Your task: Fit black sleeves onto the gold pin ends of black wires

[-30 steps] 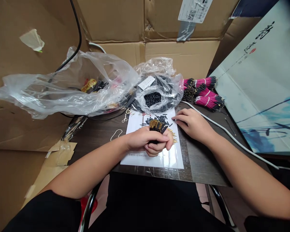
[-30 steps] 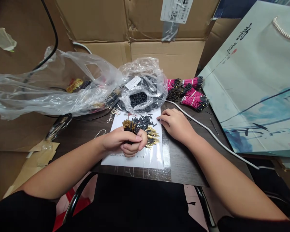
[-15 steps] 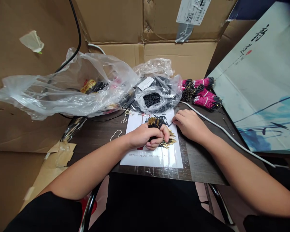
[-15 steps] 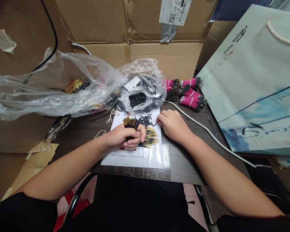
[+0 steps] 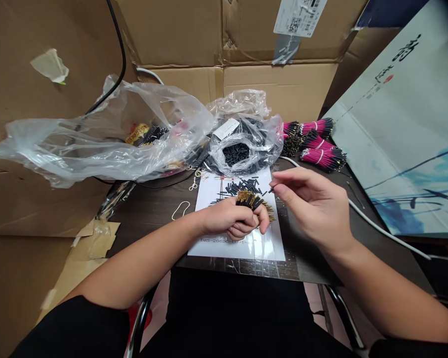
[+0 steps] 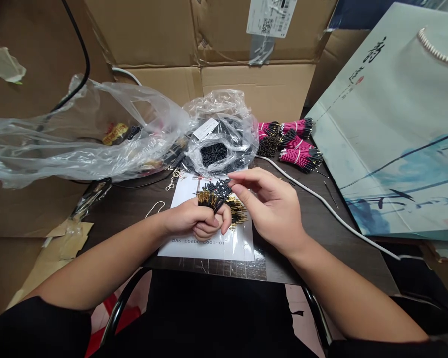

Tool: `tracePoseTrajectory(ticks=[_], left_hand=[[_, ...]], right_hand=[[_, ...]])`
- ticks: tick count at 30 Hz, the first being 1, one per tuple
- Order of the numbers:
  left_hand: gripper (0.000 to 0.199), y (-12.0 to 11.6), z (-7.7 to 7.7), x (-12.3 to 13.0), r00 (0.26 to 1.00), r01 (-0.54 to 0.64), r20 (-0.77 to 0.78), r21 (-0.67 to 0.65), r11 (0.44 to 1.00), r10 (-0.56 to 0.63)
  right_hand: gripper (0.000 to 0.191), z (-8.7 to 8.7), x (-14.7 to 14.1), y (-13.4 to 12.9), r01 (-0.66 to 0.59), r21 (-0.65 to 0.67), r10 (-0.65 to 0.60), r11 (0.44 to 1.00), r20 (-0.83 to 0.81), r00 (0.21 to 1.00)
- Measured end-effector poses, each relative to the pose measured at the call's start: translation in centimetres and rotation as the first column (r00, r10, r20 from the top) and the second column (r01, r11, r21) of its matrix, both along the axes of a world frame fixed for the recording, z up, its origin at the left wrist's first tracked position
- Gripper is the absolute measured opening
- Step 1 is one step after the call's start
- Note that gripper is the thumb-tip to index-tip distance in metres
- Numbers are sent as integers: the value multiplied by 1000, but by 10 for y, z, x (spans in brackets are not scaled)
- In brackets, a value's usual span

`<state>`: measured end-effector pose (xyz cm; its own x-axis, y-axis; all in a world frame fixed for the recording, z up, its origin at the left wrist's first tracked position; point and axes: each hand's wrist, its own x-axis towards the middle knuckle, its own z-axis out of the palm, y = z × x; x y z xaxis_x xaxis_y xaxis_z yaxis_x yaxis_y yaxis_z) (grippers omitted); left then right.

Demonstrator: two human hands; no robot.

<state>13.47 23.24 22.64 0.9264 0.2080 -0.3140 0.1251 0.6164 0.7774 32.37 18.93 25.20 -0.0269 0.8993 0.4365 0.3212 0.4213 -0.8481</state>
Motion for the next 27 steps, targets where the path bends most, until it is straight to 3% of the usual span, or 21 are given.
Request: tracePoseTrajectory(ticks=[6, 15, 27], left_hand=[[18, -1, -4, 2, 999, 37, -18, -26, 999, -37], [23, -2, -4, 3, 997, 71, 9, -31, 997, -71], [24, -3, -3, 3, 998, 41, -37, -1, 999, -41]], right_hand=[[21, -7, -8, -5, 13, -61, -20, 998, -99, 995], [18, -8, -6, -3, 81, -64, -86, 995, -73, 994], [18, -13, -4, -1, -105, -184, 66, 977, -205, 977]])
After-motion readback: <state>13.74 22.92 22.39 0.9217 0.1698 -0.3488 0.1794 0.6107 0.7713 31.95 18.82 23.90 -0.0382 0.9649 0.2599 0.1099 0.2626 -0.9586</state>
